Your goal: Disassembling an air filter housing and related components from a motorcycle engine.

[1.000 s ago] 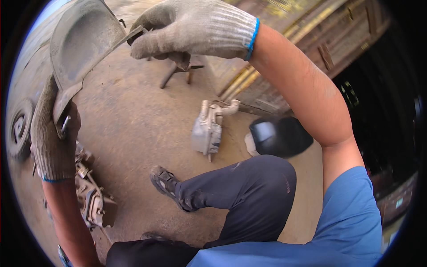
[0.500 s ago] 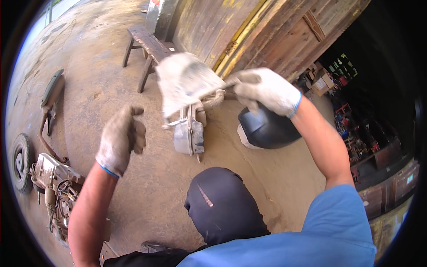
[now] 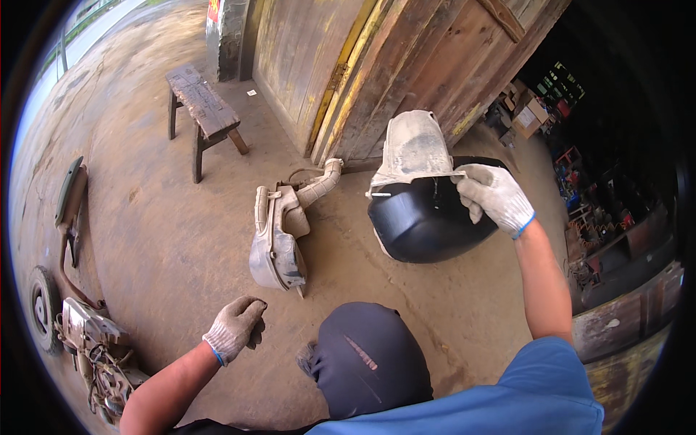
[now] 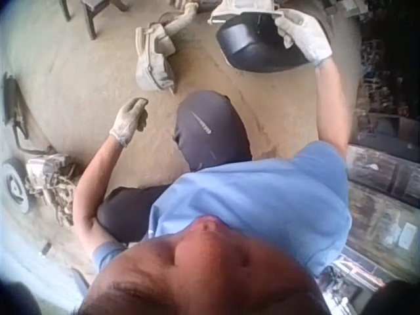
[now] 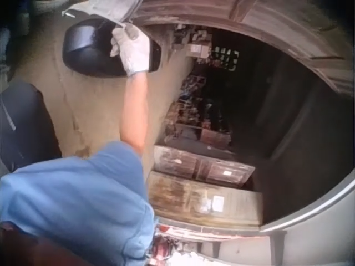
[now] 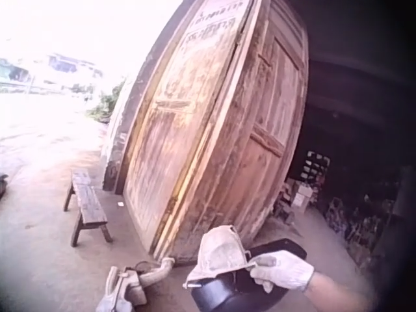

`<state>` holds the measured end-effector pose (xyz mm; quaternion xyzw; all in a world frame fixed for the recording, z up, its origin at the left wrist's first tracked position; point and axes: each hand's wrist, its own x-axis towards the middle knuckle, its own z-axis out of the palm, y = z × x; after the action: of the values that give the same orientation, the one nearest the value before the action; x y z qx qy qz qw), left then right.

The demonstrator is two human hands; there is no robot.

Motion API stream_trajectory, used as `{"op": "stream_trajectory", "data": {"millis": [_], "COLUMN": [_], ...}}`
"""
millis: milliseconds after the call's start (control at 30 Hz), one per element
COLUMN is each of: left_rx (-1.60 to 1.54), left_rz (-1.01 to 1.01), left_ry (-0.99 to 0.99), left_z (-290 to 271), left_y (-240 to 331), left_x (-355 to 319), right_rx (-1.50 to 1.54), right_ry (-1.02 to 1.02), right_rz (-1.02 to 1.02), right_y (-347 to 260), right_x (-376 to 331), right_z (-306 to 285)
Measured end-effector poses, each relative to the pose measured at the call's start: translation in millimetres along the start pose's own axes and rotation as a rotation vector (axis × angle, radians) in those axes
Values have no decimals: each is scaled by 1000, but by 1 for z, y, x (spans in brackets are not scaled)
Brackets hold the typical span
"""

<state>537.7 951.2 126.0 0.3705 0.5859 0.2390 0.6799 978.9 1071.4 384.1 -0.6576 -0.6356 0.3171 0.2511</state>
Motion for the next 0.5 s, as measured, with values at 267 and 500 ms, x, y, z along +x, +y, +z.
{"op": "stream_trajectory", "data": {"millis": [267, 500], "left_rx": [27, 65], "left_rz": [-16, -105], "left_ry": [38, 93], "left_z": [1, -19], "left_y": [10, -12], "left_x": [26, 29], "right_rx": [-48, -6], "right_ry": [-122, -167], "right_rz": [69, 189], "right_y": [59, 92], "right_x": [145, 239], "right_z": [42, 116]}}
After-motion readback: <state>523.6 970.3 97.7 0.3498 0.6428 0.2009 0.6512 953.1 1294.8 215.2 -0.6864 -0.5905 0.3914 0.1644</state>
